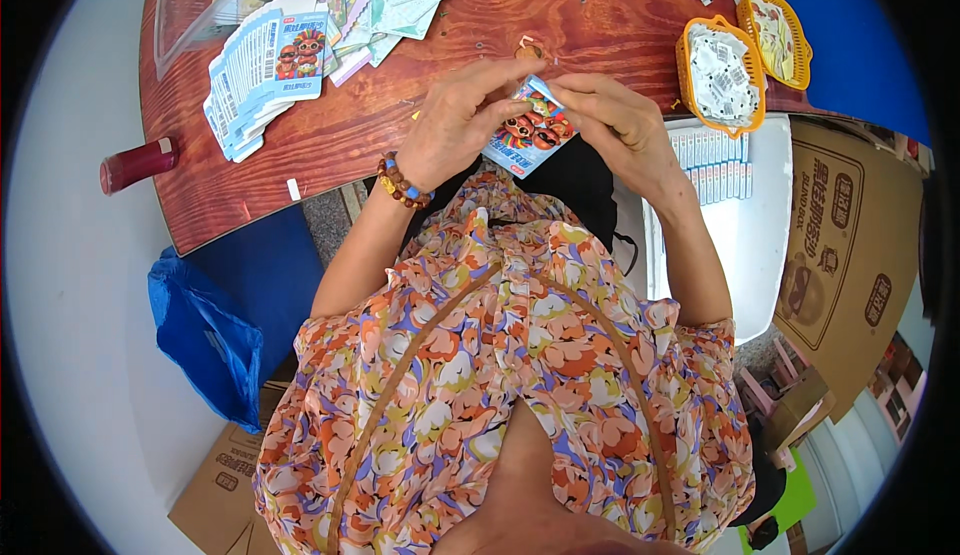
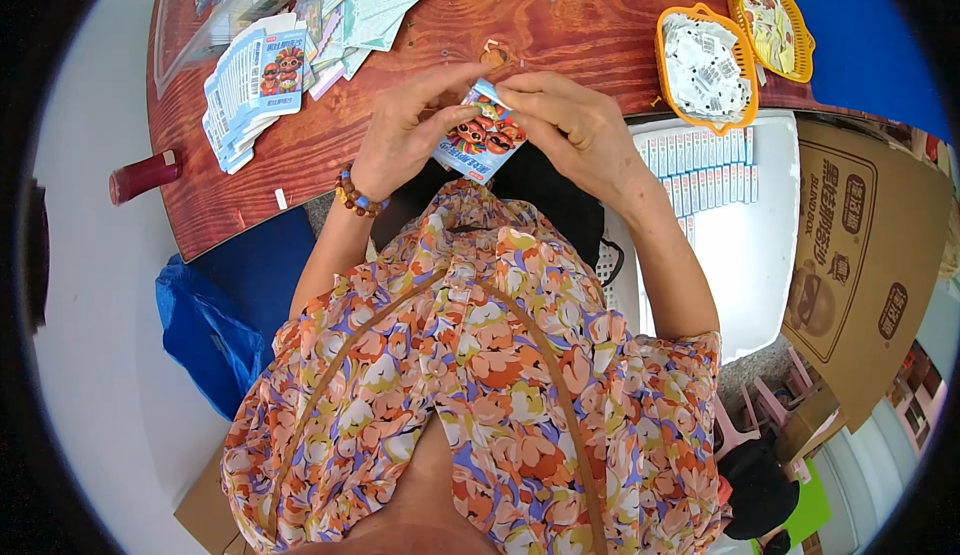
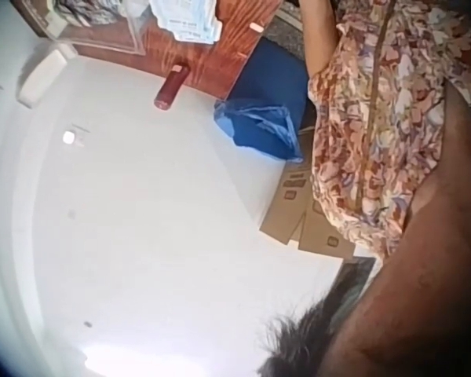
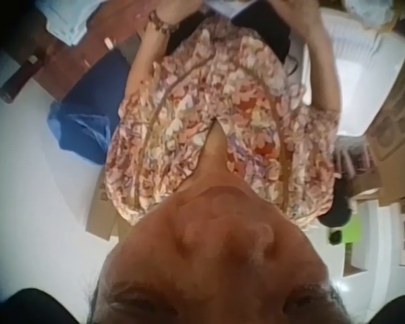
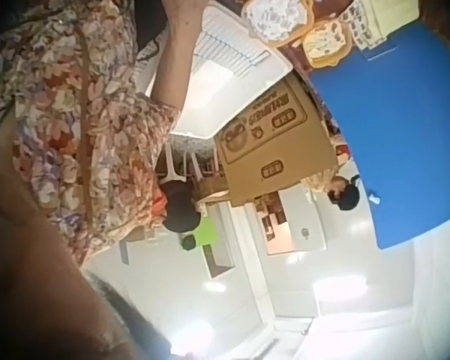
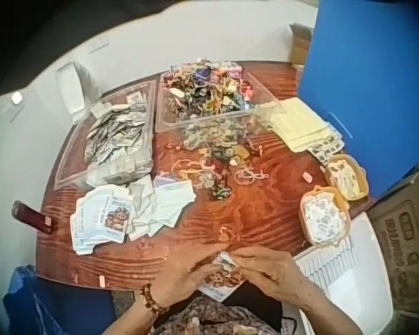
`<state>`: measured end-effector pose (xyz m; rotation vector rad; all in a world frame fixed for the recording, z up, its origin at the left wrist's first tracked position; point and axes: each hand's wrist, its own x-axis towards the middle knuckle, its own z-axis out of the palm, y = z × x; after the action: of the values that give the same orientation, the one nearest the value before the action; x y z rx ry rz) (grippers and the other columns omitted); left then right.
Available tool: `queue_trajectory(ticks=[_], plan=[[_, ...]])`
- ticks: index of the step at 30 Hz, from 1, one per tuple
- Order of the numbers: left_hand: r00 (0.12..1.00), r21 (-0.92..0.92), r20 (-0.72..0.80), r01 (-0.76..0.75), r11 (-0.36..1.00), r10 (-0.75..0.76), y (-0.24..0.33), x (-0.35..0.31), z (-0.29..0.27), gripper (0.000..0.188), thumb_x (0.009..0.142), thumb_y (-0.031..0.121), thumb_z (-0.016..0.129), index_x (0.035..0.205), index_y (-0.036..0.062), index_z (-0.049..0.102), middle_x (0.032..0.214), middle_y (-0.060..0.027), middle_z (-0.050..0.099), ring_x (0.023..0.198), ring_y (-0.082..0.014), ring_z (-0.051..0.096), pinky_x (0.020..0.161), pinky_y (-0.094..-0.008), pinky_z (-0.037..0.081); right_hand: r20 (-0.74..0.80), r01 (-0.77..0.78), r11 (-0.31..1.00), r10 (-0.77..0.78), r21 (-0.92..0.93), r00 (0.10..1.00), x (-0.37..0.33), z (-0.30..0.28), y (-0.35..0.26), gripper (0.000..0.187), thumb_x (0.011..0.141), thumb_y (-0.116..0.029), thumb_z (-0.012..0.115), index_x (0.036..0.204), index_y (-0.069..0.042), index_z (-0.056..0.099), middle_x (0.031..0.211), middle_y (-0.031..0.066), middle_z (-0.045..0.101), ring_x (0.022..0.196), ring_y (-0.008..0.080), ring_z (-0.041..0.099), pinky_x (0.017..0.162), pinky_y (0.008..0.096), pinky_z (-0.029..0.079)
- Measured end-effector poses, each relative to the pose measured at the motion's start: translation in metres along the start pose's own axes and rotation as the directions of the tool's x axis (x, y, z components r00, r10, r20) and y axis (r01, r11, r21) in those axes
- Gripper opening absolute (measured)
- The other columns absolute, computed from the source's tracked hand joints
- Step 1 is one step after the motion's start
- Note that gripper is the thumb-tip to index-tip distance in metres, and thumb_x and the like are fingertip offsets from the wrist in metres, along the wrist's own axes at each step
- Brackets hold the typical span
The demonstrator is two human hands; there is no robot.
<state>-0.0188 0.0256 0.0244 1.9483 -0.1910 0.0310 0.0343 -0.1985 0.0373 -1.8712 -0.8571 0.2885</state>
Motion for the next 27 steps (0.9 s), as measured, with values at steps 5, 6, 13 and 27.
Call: queue_trajectory(ticks=[5,6,13,27], plan=[[0.988,-0.12,-0.065,0.135,0.984,-0.143,-0.009,-0.008,0.016,0.032,0.087,0.008,0.07,0.119,0.0065,0.067,0.09,-0.0078,0.068,0.078,-0.0168,0.065,0.068,-0.0287,0.052,-0.083,-0.028,1.0,0.027,-0.008,0.996,-0.014,0.017,0.009,0.031,0.091,-0.004,0.065,0.121,0.0,0.066,0.12,0.0138,0.067,0.109,0.0241,0.066,0.092,0.0309,0.052],[0.988,-0.122,-0.06,0.136,0.983,-0.144,-0.008,-0.009,0.019,0.032,0.087,0.008,0.07,0.119,0.0065,0.067,0.09,-0.0078,0.068,0.078,-0.0168,0.065,0.068,-0.0287,0.052,-0.133,-0.003,0.999,-0.003,-0.044,0.991,-0.016,0.021,0.011,0.032,0.09,-0.008,0.068,0.122,-0.001,0.066,0.119,0.0137,0.068,0.106,0.0261,0.068,0.089,0.0309,0.053],[0.968,-0.257,-0.118,0.186,0.948,-0.222,-0.008,-0.012,0.029,0.036,0.089,0.007,0.069,0.125,0.009,0.066,0.086,-0.0039,0.065,0.078,-0.0107,0.062,0.069,-0.026,0.051,-0.199,-0.274,0.835,0.407,0.478,0.892,-0.027,0.037,0.013,0.037,0.091,0.002,0.063,0.127,-0.001,0.063,0.128,0.0135,0.063,0.118,0.02,0.06,0.099,0.0317,0.049],[0.975,-0.449,0.03,0.21,0.869,-0.22,0.003,-0.007,0.042,0.042,0.088,0.007,0.071,0.129,0.0054,0.061,0.099,-0.0056,0.064,0.077,-0.0117,0.061,0.068,-0.0259,0.05,-0.165,-0.182,0.724,0.38,0.665,0.91,-0.026,0.015,0.01,0.039,0.091,0.002,0.064,0.13,0.002,0.058,0.12,0.0124,0.065,0.108,0.0164,0.064,0.093,0.0295,0.053]])
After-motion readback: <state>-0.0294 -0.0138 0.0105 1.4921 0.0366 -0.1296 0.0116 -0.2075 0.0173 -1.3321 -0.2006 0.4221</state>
